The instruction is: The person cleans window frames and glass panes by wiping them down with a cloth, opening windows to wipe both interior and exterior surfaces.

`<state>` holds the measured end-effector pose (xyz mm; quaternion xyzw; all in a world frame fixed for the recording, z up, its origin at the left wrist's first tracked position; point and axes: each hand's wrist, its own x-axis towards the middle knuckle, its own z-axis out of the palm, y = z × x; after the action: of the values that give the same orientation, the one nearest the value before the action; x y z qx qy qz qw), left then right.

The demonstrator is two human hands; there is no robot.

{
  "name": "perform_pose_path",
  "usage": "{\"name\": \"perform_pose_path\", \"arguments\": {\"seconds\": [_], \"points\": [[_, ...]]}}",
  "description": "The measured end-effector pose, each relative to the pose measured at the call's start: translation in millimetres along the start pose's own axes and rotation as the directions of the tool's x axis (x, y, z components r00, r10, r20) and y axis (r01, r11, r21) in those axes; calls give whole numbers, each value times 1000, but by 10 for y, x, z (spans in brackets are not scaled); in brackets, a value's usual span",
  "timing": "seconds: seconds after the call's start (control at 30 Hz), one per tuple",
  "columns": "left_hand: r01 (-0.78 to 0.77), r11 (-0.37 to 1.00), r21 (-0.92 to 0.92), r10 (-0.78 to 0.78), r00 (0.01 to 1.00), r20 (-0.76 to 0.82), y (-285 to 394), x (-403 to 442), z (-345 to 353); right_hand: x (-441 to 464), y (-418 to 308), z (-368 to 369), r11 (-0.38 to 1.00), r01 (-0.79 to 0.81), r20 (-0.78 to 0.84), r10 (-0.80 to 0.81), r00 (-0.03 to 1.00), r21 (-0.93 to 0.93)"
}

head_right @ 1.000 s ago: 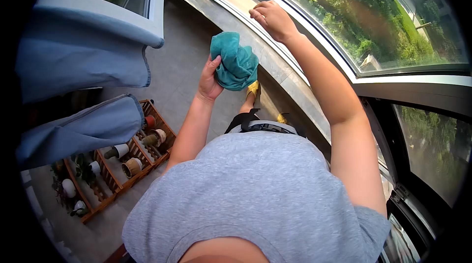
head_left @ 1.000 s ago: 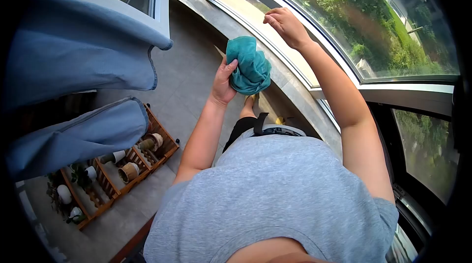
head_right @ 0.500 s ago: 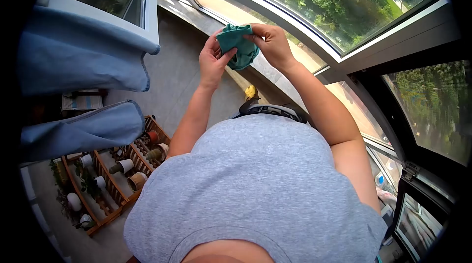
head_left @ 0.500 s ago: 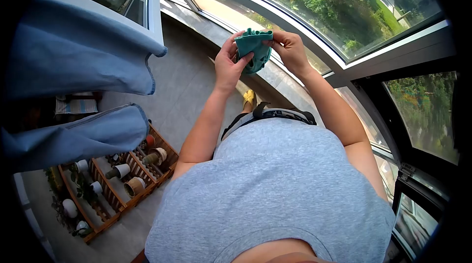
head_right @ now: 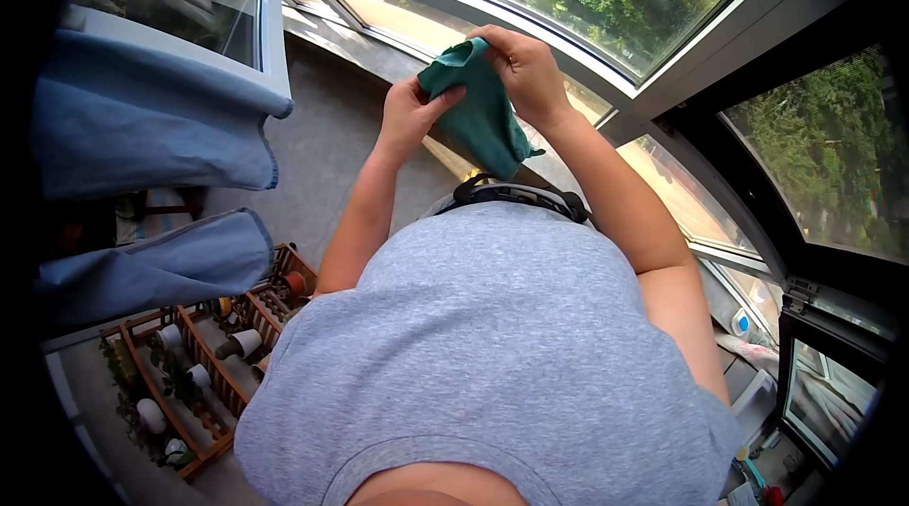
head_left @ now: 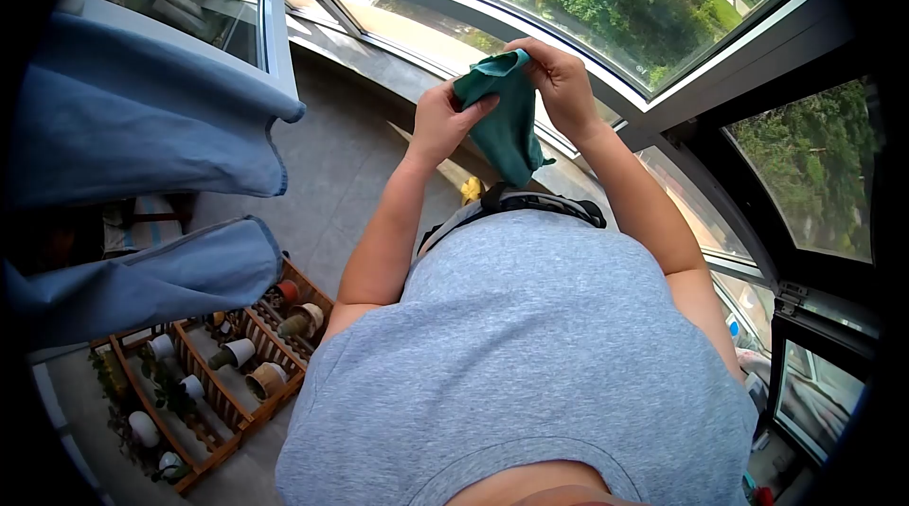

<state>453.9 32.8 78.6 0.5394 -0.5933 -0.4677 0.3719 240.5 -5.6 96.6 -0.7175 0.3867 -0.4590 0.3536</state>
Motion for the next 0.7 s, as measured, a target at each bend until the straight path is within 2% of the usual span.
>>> {"name": "perform_pose_path", "arguments": {"seconds": [0.03, 0.1, 0.13, 0.17, 0.23, 0.3, 0.33, 0.43, 0.47, 0.5, 0.57, 0.63, 0.7], "points": [[1, 1000, -2, -1, 1000, 0, -35, 12, -19, 3, -4, -21, 1000, -2, 2, 2, 1000, -1], [-266, 960, 91, 269, 963, -22, -125, 45, -56, 14, 18, -52, 1000, -9, -51, 10, 999, 12], [-264, 960, 89, 266, 964, -19, -128, 63, -86, 29, 56, -63, 986, -14, -5, 15, 1000, 164], [-356, 932, 71, 350, 933, 81, -121, 83, -117, 23, 80, -64, 986, -18, -7, 20, 1000, 165], [-440, 897, 42, 427, 886, 180, -162, 78, -173, 12, 93, -72, 877, -92, 16, 95, 995, 472], [-96, 993, -64, 110, 954, 278, -318, 59, -223, 28, 170, -148, 843, -131, 64, 115, 991, 521], [-12, 996, -93, 42, 946, 320, -324, 61, -252, 27, 226, -182, 840, -132, 36, 133, 990, 527], [48, 995, -85, -23, 964, 266, -315, -41, -421, -13, 331, -262, 853, -152, 4, 173, 985, 500], [7, 999, -37, 0, 983, 184, -367, -57, -465, -35, 360, -262, 821, -188, -10, 229, 973, 539], [4, 994, 111, -20, 989, 146, -511, -27, -563, -59, 409, -267, 786, -222, -20, 286, 958, 577], [52, 996, 73, -58, 995, 86, -550, -76, -681, -118, 669, -283, 830, -202, -17, 246, 969, 520], [46, 997, 69, -49, 998, 37, -574, -122, -742, -205, 724, -259, 790, -378, 47, 408, 912, 483], [42, 997, 64, -41, 999, -15, -593, -174, -781, -264, 757, -229, 790, -377, 73, 393, 917, 483]]}}
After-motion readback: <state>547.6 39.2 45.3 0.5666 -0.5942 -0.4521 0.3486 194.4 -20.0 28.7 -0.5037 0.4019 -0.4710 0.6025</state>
